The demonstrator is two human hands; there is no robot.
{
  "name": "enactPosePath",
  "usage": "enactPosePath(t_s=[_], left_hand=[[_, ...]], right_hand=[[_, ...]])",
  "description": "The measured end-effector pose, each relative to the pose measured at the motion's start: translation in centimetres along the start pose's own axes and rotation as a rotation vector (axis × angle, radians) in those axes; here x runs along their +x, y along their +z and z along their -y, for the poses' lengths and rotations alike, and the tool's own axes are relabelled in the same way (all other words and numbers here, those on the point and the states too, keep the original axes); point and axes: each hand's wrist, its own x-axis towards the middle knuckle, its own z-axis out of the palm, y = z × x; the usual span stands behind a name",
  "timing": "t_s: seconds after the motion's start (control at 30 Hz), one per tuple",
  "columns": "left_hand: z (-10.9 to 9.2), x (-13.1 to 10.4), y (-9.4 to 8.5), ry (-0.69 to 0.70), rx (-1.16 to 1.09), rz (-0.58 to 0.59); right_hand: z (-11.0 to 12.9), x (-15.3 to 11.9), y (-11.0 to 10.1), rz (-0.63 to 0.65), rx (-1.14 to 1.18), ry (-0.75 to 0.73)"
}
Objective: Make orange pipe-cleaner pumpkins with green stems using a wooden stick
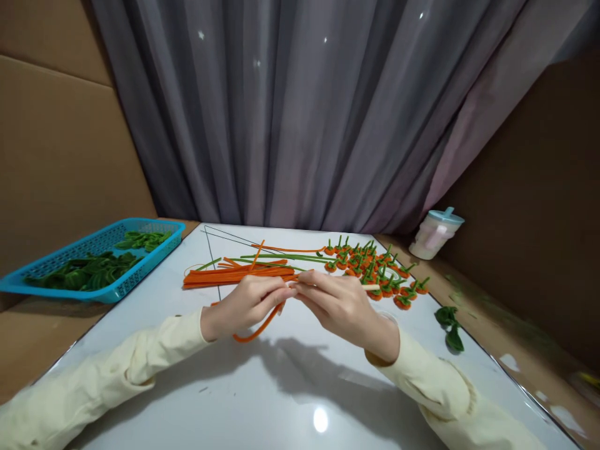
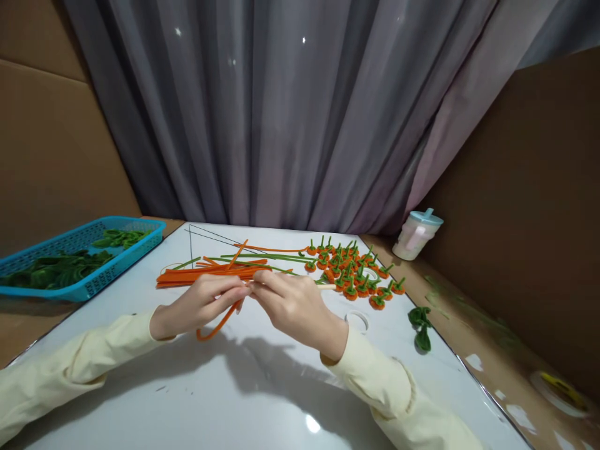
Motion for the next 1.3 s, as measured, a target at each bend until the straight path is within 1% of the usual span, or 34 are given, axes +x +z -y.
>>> enactPosePath(t_s=[0.07,0.23,0.37,0.47,0.57,0.73,0.83,0.97,1.07,1.17,1.23,1.3], left_hand=[[0.7,-1.0,1.0,0.031,0.050,-0.025],[2.2,-2.9,3.1,0.212,0.253,-0.071],[3.0,-3.8,4.1,0.316,0.407,-0.076],[3.4,-4.4,4.7,0.343,0.463,-0.077],[3.6,-4.9,5.2,0.341,0.425,-0.059],[3.8,-5.3,5.5,0.383,0.373,-0.025],[4.0,-5.3,5.5,0.436,0.400,-0.039],[4.4,-5.1,5.4,0.492,0.467,-0.082],[4.7,-4.8,5.3,0.452,0.469,-0.105],[4.7,-4.1,4.8,0.313,0.387,-0.156],[4.5,-3.5,4.1,0.201,0.294,-0.214],[4.1,-2.9,3.2,0.116,0.198,-0.286]], right_hand=[[0.6,-0.6,0.5,0.047,-0.007,-0.003],[1.8,-2.7,2.0,0.117,0.054,0.010],[2.6,-4.2,3.0,0.105,0.070,-0.013],[3.0,-5.0,3.7,0.101,0.057,-0.055],[3.3,-5.7,4.3,0.096,0.038,-0.117],[3.5,-6.5,4.9,0.041,0.068,-0.192],[3.6,-6.6,4.9,0.041,0.096,-0.204],[3.2,-6.2,4.8,0.049,0.085,-0.176],[2.4,-5.4,4.6,0.060,0.080,-0.130],[1.7,-4.7,4.1,0.051,0.061,-0.041],[1.6,-4.3,3.7,-0.018,0.057,0.023],[2.0,-4.0,3.5,-0.110,0.155,0.141]])
